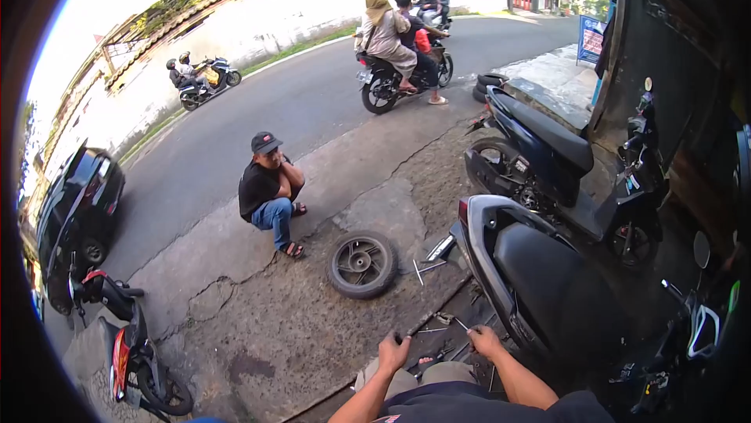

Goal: Removing and cleaning components of a motorcycle's rear brake system.

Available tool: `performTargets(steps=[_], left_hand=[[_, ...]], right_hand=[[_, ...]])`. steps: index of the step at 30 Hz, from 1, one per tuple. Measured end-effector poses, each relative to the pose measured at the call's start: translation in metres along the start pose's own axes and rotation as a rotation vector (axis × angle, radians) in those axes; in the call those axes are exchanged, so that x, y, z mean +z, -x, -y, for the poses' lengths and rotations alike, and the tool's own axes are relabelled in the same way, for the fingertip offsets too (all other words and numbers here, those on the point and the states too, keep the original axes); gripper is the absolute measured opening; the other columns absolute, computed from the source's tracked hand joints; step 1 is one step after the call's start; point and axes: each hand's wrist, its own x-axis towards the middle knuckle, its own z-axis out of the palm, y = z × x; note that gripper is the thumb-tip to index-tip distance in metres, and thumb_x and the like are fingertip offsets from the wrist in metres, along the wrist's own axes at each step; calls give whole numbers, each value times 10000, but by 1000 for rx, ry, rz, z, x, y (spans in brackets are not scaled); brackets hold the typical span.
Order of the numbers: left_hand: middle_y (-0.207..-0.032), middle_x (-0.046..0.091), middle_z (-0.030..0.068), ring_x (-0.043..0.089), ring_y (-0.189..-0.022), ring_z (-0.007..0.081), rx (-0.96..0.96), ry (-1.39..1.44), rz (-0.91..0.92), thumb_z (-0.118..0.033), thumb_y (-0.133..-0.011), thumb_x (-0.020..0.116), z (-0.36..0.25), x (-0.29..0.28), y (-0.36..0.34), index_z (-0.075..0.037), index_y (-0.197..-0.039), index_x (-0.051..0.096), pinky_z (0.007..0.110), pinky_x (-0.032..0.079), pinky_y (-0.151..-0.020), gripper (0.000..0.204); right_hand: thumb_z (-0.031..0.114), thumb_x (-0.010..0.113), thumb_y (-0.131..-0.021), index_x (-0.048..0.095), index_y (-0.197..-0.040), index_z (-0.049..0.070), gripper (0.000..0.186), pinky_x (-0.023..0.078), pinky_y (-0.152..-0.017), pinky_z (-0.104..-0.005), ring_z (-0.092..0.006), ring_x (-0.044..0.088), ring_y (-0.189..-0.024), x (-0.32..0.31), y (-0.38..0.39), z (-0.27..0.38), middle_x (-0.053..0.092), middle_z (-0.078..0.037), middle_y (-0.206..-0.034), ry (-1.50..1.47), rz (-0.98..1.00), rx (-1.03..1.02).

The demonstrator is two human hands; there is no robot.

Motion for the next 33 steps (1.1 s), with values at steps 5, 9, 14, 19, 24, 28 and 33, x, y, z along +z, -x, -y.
performTargets(steps=[5, 9, 14, 19, 24, 28, 33], left_hand=[[-975, 635, 283, 611, -953, 440, 508, -45, 302, -322, -857, 641, -102, 4, -95, 32, -974, 591, 490, 472, -806, 376], [-1004, 633, 259, 601, -971, 440, 822, 57, 506, -304, -878, 632, -151, 27, -165, 20, -1069, 594, 476, 487, -824, 378], [-974, 602, 253, 577, -954, 447, 1177, 38, 716, -279, -884, 612, -138, 29, -237, 27, -981, 545, 490, 467, -815, 328], [-1016, 615, 253, 580, -989, 449, 1103, -194, 1052, -296, -885, 593, -102, 22, -255, 18, -1030, 563, 505, 473, -847, 347], [-993, 628, 266, 592, -963, 457, 1054, -384, 1315, -280, -879, 593, -58, 35, -238, 13, -998, 592, 516, 471, -842, 316], [-980, 656, 249, 619, -968, 445, 1052, -492, 1466, -295, -878, 579, -14, 71, -238, 8, -1025, 602, 500, 489, -830, 337], [-985, 653, 258, 613, -971, 438, 955, -696, 1579, -286, -912, 559, 102, 190, -283, 6, -1019, 611, 473, 493, -805, 315]], right_hand=[[278, 628, -863, 684, -979, -50, 352, 505, -795, -440, -323, 683, -866, 6, -46, -127, 708, -204, -875, -43, -367, 134], [320, 684, -828, 611, -1134, -89, 516, 484, -848, -374, -287, 634, -953, 40, -33, -208, 674, -183, -1018, -329, -805, 324], [264, 645, -849, 616, -1102, -50, 404, 467, -747, -351, -245, 598, -838, 128, -23, -188, 638, -136, -924, -543, -1110, 546], [209, 606, -870, 621, -1070, -11, 298, 451, -646, -327, -203, 561, -723, 188, -37, -119, 602, -90, -829, -805, -1189, 539], [153, 568, -891, 626, -1039, 28, 202, 434, -545, -304, -161, 525, -607, 259, -30, -100, 566, -43, -734, -1116, -1343, 682], [159, 625, -906, 631, -1061, -27, 242, 487, -762, -316, -219, 632, -861, 298, -88, -104, 686, -127, -985, -844, -1459, 622], [176, 613, -906, 625, -1110, -40, 297, 502, -844, -365, -292, 657, -966, 304, -200, -161, 671, -205, -1066, -673, -1396, 625]])
